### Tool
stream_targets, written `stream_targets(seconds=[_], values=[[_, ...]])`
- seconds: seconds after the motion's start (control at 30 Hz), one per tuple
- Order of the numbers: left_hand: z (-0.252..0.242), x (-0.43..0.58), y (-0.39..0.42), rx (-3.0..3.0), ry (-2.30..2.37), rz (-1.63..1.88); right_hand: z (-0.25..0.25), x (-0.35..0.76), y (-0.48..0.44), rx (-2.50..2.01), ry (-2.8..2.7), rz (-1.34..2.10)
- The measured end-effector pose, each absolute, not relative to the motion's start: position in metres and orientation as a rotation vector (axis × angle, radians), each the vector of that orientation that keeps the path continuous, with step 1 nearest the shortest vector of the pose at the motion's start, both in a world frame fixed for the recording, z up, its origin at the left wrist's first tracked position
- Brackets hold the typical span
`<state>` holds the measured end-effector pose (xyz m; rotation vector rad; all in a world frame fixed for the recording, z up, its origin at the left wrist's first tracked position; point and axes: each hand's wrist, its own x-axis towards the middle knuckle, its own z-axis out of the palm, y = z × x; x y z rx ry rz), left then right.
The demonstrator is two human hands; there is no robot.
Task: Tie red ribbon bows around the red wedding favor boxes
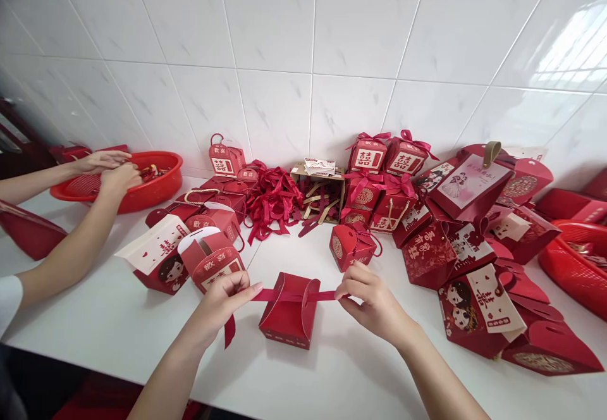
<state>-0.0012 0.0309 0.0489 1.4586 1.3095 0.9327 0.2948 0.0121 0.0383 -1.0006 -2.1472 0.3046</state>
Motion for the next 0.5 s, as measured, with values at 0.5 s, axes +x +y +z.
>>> stream_targets(seconds=[0.5], values=[[-0.014, -0.009, 0.013, 1.503, 1.486, 0.993, -0.037, 0.283, -0.007, -1.225, -2.201, 0.101]])
